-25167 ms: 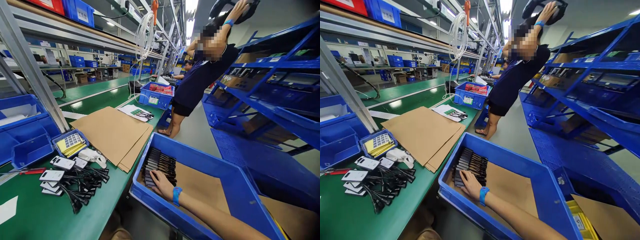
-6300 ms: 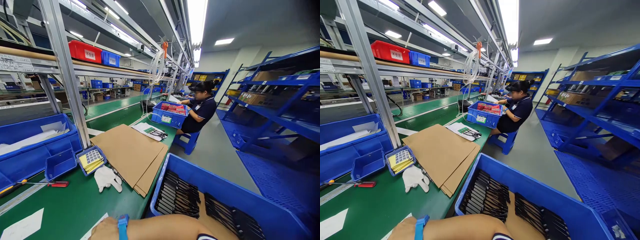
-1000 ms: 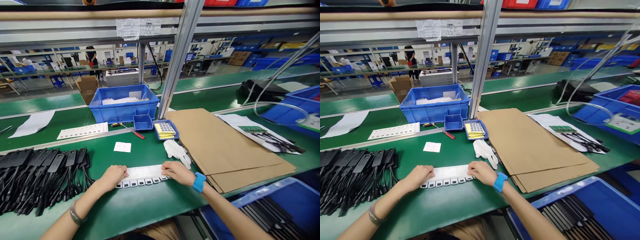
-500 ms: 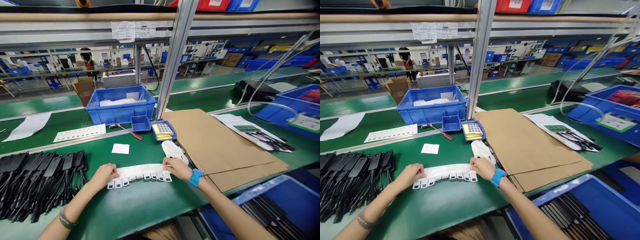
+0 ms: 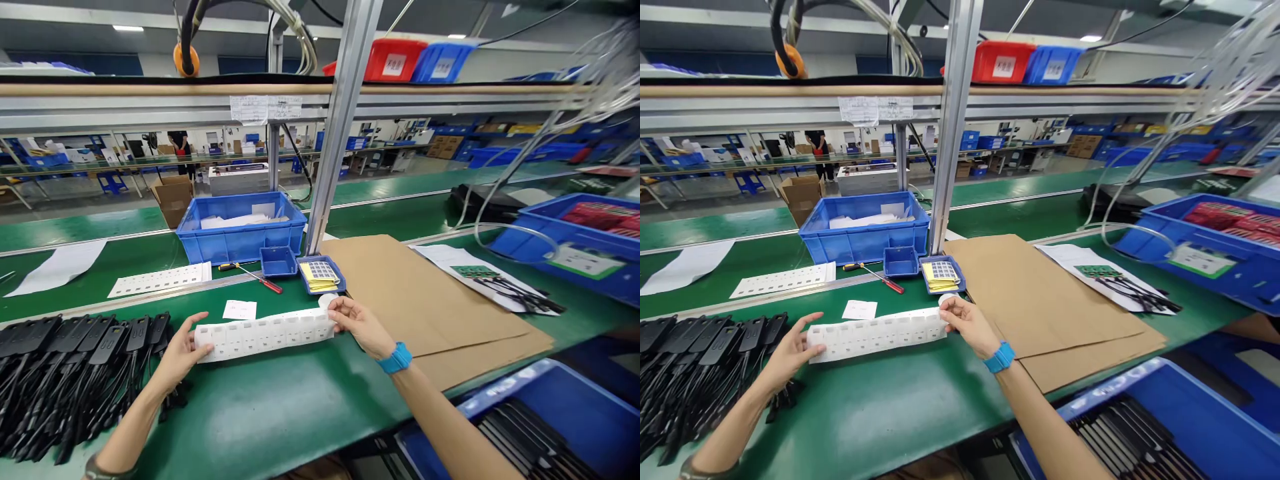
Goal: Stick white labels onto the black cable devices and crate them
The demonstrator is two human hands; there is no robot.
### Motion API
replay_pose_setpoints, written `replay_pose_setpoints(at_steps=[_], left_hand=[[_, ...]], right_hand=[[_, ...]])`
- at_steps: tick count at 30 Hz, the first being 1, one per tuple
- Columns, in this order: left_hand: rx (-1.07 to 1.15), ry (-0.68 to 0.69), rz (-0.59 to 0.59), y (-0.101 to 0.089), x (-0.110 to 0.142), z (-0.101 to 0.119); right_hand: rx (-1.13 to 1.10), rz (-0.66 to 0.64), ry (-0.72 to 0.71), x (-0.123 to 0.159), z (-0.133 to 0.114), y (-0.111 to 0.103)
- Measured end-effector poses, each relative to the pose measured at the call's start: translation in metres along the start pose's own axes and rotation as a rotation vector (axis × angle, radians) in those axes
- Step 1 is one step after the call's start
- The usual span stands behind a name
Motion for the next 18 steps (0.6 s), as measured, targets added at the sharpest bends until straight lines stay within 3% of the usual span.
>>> replay_pose_setpoints(at_steps=[6, 10, 15, 18], left_hand=[[0.191, -0.07, 0.077, -0.007, 0.007, -0.007], [0.073, 0.002, 0.118, -0.016, 0.003, -0.01], [-0.219, 0.085, 0.329, -0.045, -0.013, -0.013], [-0.47, 0.126, 0.481, -0.067, -0.015, 0.005]], right_hand=[[0.169, 0.044, -0.081, 0.003, -0.005, 0.006], [0.253, 0.094, -0.196, 0.002, -0.004, 0.006], [-0.047, 0.401, -0.2, 0.003, 0.014, -0.03], [-0.246, 0.491, -0.114, 0.004, 0.03, -0.038]])
Point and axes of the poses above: each hand's wrist, its own x-axis away from the middle knuckle, its own y-axis out of the palm, z = x × y, the point moved 10 cm from there along -x, towards the middle knuckle, and after that the axes turned 4 degrees about y, right-handed, at the moved point
